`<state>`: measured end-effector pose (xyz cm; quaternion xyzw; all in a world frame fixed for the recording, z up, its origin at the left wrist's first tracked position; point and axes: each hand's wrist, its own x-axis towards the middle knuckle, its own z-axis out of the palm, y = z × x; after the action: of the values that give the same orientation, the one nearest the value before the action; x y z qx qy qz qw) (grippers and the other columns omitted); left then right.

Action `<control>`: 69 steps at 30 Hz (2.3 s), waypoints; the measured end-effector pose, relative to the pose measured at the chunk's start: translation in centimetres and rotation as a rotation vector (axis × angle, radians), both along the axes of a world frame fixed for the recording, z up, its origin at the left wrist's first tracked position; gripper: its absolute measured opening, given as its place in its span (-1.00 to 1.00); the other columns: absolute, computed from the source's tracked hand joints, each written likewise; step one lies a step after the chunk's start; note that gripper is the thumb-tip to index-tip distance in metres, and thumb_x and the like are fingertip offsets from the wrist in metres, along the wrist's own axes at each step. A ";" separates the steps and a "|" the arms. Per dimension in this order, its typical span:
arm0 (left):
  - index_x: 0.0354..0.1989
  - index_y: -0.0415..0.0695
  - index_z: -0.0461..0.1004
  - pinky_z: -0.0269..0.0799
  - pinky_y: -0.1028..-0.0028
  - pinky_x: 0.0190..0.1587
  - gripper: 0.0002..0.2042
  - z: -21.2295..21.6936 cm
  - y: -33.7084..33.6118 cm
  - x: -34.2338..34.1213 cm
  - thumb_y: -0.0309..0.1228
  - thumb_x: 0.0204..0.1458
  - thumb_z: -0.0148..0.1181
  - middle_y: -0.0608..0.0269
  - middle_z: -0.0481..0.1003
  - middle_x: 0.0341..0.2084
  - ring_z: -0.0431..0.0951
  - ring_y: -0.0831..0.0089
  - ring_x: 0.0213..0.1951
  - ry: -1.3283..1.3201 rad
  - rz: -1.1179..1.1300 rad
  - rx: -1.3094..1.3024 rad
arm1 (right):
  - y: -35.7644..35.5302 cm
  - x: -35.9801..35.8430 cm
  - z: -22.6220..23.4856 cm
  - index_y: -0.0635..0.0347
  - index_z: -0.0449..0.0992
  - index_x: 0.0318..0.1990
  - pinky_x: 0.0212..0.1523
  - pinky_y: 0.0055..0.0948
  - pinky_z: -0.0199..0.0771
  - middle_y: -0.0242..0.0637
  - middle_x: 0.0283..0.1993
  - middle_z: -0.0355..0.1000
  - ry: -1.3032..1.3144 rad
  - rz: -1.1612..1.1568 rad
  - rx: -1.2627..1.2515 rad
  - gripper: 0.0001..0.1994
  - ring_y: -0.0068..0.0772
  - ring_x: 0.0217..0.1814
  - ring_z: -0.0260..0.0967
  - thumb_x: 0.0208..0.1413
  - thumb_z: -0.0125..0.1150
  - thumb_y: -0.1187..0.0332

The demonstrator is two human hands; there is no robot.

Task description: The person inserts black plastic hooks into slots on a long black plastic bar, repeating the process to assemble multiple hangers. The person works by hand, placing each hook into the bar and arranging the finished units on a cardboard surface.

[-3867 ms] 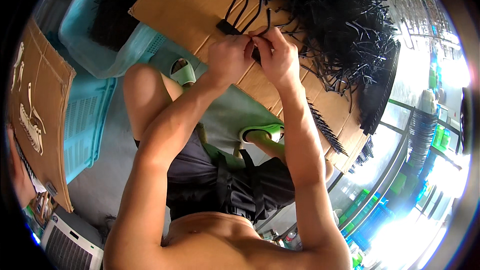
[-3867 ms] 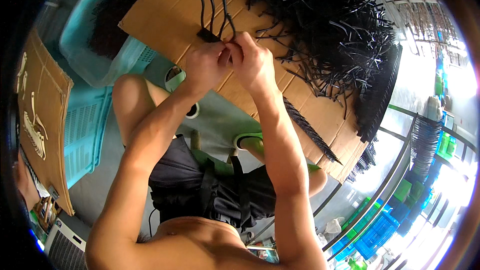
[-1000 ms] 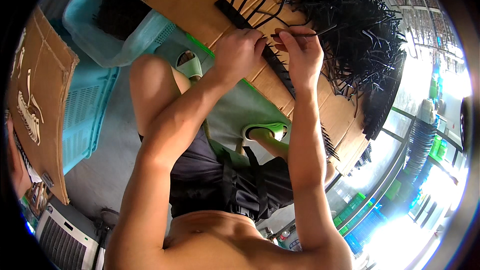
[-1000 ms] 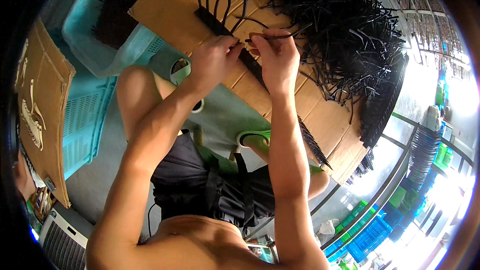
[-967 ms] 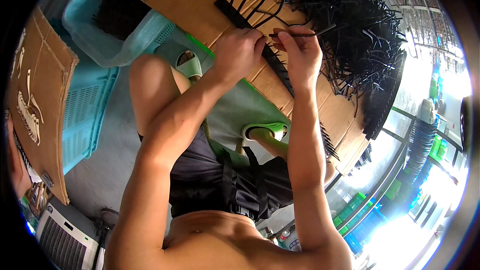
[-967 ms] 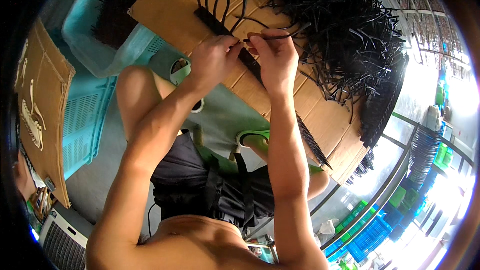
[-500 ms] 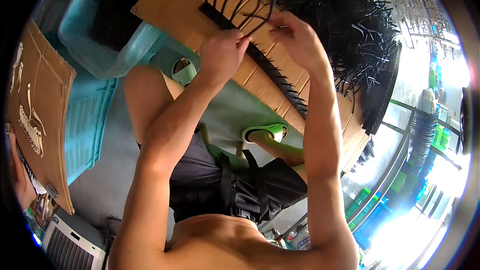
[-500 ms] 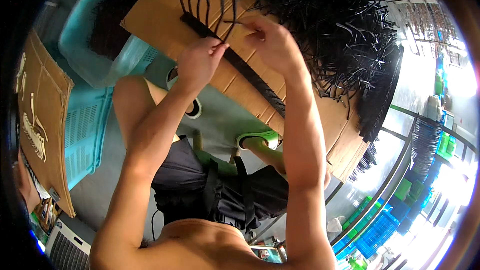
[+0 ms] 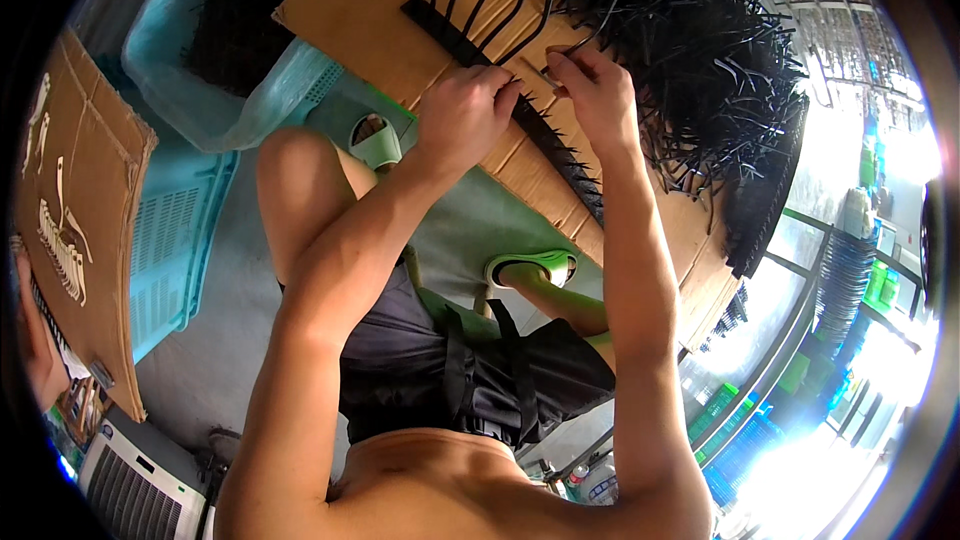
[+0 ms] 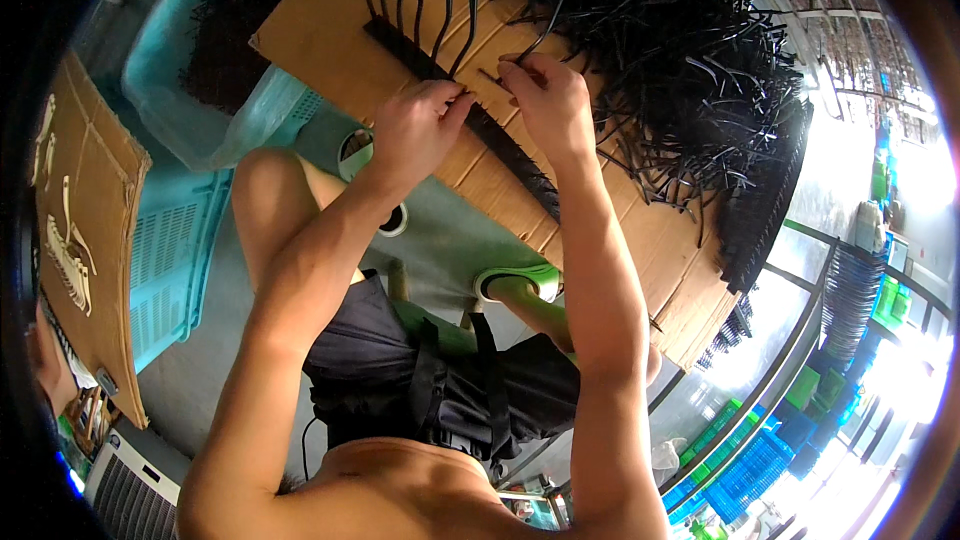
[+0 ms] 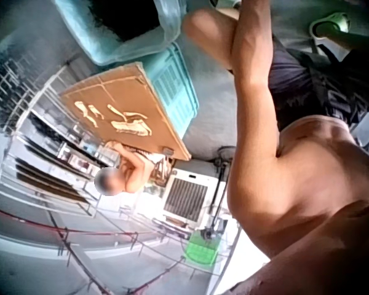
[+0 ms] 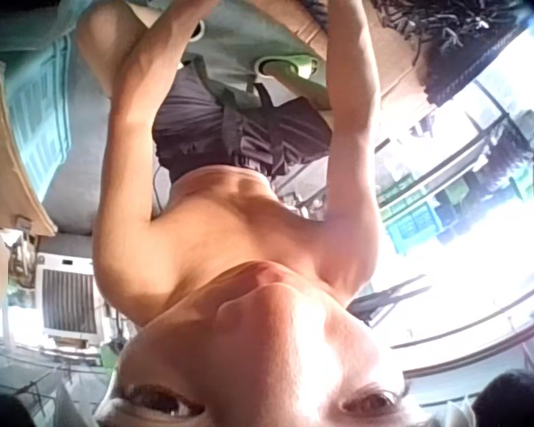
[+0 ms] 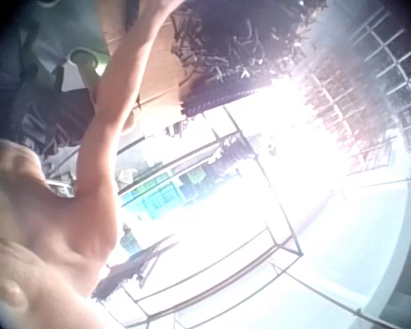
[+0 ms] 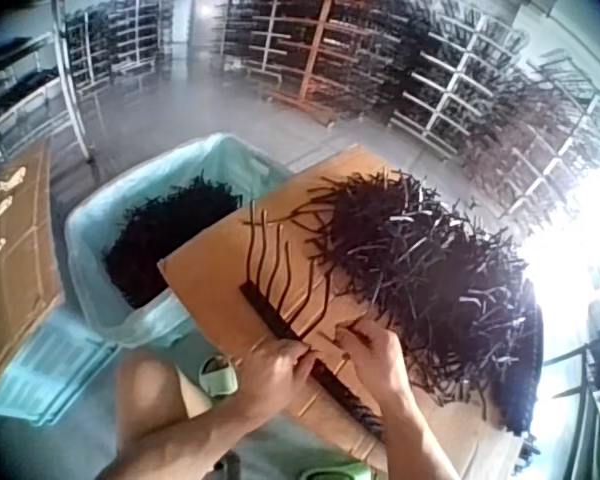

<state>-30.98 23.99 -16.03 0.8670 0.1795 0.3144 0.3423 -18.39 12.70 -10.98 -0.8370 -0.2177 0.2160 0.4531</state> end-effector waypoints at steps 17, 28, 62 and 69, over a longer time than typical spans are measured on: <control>-0.51 -0.16 0.49 0.44 0.24 -0.46 -0.92 0.1 -0.1 0.1 -0.48 -0.09 0.28 0.11 0.51 -0.57 0.53 0.13 -0.50 -0.060 0.011 0.097 | 0.8 -4.5 -0.4 0.30 0.53 -0.24 -0.34 -0.52 0.48 -0.18 -0.41 0.57 -0.193 -0.060 0.234 -0.85 -0.45 -0.39 0.55 0.09 0.27 0.41; -0.45 -0.15 0.52 0.43 0.28 -0.53 -0.88 0.0 0.9 -0.1 -0.38 0.00 0.28 0.15 0.54 -0.57 0.54 0.14 -0.55 0.062 0.049 0.058 | 0.5 -0.1 1.0 0.42 0.49 -0.05 -0.42 -0.53 0.51 -0.21 -0.41 0.52 0.148 0.192 0.171 -0.66 -0.45 -0.43 0.50 0.16 0.17 0.29; -0.49 -0.12 0.52 0.43 0.26 -0.49 -0.89 -0.8 0.1 0.3 -0.39 -0.07 0.31 0.15 0.51 -0.58 0.53 0.18 -0.52 -0.116 0.008 0.070 | 0.2 -4.1 0.6 0.28 0.53 -0.21 -0.27 -0.33 0.52 0.00 -0.32 0.52 -0.477 0.232 0.129 -0.79 -0.06 -0.27 0.53 0.00 0.28 0.39; -0.47 -0.18 0.54 0.44 0.27 -0.53 -0.81 0.3 1.5 -0.5 -0.31 -0.01 0.30 0.09 0.57 -0.54 0.58 0.17 -0.54 0.172 0.111 -0.046 | 0.0 5.4 -1.1 0.16 0.53 -0.04 -0.15 -0.26 0.54 -0.14 -0.13 0.49 -0.626 0.183 -0.519 -0.72 -0.11 -0.10 0.50 0.10 0.04 0.46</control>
<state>-31.49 25.44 -15.75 0.8714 0.2632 0.2532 0.3275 -12.97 12.68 -12.06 -0.9258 -0.3570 0.0382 0.1181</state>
